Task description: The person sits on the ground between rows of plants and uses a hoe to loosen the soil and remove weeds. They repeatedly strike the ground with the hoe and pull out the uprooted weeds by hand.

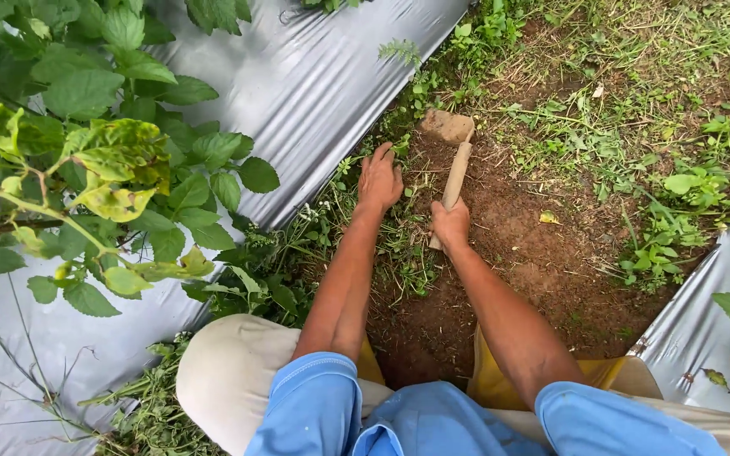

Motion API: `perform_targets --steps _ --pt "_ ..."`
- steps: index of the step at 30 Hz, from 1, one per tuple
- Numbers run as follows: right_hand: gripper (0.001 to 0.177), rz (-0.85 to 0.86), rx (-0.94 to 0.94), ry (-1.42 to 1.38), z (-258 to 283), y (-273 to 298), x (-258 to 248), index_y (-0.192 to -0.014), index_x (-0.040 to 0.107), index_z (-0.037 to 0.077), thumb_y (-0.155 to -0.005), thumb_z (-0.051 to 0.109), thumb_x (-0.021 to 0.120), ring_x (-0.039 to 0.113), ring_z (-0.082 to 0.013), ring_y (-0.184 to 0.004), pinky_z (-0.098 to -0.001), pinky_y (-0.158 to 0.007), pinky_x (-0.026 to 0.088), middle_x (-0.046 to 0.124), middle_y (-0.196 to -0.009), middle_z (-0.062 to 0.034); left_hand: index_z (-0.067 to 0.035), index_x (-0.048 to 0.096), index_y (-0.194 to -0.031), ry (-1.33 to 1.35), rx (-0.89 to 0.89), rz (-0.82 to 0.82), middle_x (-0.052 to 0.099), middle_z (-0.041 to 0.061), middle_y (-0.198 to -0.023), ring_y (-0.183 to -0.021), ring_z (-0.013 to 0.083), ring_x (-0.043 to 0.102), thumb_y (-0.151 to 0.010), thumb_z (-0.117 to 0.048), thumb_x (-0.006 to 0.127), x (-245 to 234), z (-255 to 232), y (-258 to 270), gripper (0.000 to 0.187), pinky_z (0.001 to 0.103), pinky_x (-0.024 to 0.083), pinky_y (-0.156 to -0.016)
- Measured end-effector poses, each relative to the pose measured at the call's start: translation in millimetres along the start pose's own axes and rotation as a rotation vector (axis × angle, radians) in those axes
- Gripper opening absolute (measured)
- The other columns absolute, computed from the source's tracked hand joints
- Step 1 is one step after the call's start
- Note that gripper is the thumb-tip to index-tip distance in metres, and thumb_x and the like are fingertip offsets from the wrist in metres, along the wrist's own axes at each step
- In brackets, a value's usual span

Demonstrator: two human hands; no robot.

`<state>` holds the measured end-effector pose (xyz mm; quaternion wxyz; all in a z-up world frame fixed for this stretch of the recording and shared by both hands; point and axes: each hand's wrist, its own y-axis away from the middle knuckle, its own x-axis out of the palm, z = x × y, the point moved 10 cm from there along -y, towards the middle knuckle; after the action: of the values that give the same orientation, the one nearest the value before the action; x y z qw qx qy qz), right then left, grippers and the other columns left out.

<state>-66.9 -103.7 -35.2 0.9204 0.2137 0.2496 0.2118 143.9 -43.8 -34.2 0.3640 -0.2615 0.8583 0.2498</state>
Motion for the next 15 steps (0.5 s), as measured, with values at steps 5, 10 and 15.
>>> perform_targets --steps 5,10,15 --pt "0.028 0.117 0.034 -0.207 20.6 35.9 -2.0 -0.119 0.055 0.005 -0.097 0.021 0.065 0.057 -0.0109 -0.054 -0.0252 -0.047 0.056 0.057 -0.072 -0.0047 -0.004 0.062 -0.135 -0.015 0.076 -0.118 0.046 0.003 -0.153 -0.116 0.0386 0.057 -0.095 -0.025 0.054 1.8 4.9 0.8 0.046 0.049 0.058 -0.088" --pt "0.022 0.105 0.108 -0.277 0.9 46.8 1.8 -0.117 0.054 0.007 -0.100 0.019 0.061 0.052 -0.0085 -0.052 -0.0213 -0.045 0.053 0.052 -0.072 0.0000 -0.005 0.062 -0.137 -0.052 0.041 -0.093 0.047 0.000 -0.154 -0.122 0.0370 0.057 -0.094 -0.028 0.058 -16.3 -6.6 11.5 0.049 0.049 0.058 -0.096" --pt "0.022 0.008 0.092 -0.208 -9.7 33.5 -9.2 -0.107 0.058 0.007 -0.093 0.021 0.067 0.055 -0.0129 -0.048 -0.0267 -0.040 0.051 0.057 -0.067 -0.0064 -0.008 0.061 -0.140 -0.060 0.011 -0.056 0.050 0.001 -0.152 -0.128 0.0338 0.055 -0.095 -0.027 0.060 -35.3 -22.3 23.8 0.048 0.048 0.057 -0.100"
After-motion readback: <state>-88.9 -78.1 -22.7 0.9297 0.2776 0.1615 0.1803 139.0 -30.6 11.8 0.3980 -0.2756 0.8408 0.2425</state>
